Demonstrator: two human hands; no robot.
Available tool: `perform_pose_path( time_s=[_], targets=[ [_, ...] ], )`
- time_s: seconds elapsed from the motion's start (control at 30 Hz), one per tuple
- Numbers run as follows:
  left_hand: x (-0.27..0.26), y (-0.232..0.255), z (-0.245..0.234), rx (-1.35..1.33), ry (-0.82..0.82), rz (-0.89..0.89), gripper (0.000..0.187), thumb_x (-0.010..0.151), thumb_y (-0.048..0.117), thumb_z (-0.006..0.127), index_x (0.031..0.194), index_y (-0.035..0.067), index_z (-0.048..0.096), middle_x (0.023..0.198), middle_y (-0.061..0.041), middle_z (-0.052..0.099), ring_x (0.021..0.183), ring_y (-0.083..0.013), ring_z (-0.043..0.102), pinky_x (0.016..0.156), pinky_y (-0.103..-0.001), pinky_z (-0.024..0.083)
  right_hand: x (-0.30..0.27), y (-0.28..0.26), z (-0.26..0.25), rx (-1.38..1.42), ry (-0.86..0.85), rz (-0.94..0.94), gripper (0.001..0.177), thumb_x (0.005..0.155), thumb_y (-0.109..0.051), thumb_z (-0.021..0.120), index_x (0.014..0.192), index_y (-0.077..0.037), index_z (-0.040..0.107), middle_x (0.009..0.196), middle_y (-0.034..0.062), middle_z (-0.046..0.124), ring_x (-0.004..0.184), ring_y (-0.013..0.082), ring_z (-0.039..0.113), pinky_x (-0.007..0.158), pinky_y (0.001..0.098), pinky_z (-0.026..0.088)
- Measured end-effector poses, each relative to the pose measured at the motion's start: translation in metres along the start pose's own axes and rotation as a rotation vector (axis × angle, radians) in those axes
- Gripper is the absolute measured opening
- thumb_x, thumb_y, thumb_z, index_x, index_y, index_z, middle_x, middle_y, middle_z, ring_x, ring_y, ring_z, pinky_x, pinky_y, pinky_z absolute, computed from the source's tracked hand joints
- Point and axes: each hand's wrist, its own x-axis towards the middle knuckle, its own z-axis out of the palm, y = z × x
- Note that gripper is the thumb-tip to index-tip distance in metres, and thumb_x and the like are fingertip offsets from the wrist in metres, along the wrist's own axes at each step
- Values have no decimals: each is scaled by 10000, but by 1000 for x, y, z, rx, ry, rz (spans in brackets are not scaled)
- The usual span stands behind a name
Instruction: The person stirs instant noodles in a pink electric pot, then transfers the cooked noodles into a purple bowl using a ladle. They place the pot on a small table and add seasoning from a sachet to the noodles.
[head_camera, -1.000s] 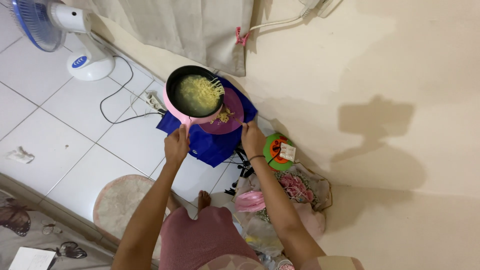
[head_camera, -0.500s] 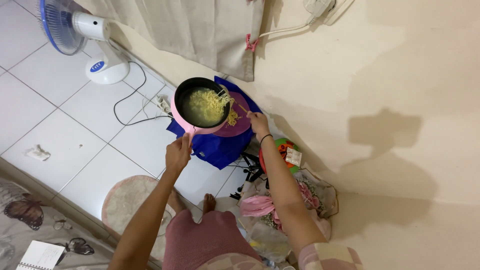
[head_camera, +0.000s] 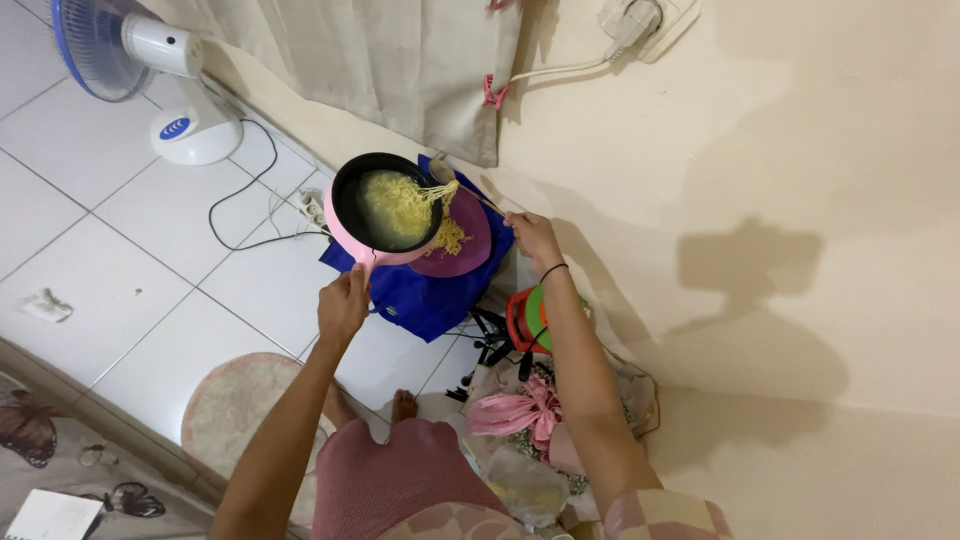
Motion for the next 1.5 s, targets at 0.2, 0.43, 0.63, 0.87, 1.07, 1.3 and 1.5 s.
perform_pose_path(
  time_s=[0.2, 0.43, 0.63, 0.87, 1.07, 1.3, 1.5],
  targets=[
    [9, -7, 5, -18, 30, -16, 575, 1047, 532, 359, 819, 98, 659, 613, -86, 650, 585, -260, 686, 682, -403, 521, -8, -10, -12, 48, -7, 6, 223, 950, -234, 651, 946, -12, 672, 606, -57, 311, 380, 20, 291, 357, 169, 239],
    [17, -16, 9, -31, 49, -48, 580, 1045, 553, 352, 817, 119, 663, 617, -89, 660, 636, -302, 702, 717, -425, 519, -9, -18, -37, 33, 6, 0, 208, 961, -237, 649, 934, -32, 664, 600, -65, 293, 362, 24, 291, 346, 181, 231],
    [16, -8, 7, -45, 81, -44, 569, 1048, 536, 353, 803, 122, 657, 593, -68, 647, 600, -263, 690, 701, -401, 518, -5, 5, -46, -42, 53, 43, 211, 943, -259, 662, 933, -49, 676, 594, -71, 349, 380, 36, 333, 355, 186, 239],
    [13, 8, 7, -69, 77, -20, 564, 1045, 550, 372, 809, 126, 659, 597, -58, 650, 557, -232, 680, 667, -386, 530, 22, 94, 1, -799, 147, -258, 264, 946, -327, 584, 1004, -116, 731, 965, 189, 717, 988, 415, 693, 859, 539, 559],
    [14, 25, 6, -69, 65, 23, 584, 1049, 558, 355, 805, 118, 652, 571, -49, 623, 524, -225, 660, 640, -380, 521, 17, 131, 39, -1440, 244, -857, 135, 939, -98, 545, 983, -82, 671, 783, 54, 644, 627, 195, 650, 576, 342, 513],
    [16, 32, 8, -59, 51, 9, 572, 1038, 559, 381, 808, 118, 665, 574, -56, 636, 554, -240, 676, 667, -383, 518, 7, 133, 26, -1613, 339, -1047, 84, 902, -65, 606, 972, -104, 632, 771, 19, 578, 526, 167, 567, 497, 289, 411],
    [16, 40, 3, -66, 50, 52, 573, 1032, 558, 398, 795, 112, 669, 568, -52, 628, 536, -225, 663, 664, -370, 515, -33, 94, 3, -921, 126, -310, 283, 1059, -271, 426, 884, -92, 558, 666, 77, 586, 616, 283, 637, 552, 371, 478]
  ],
)
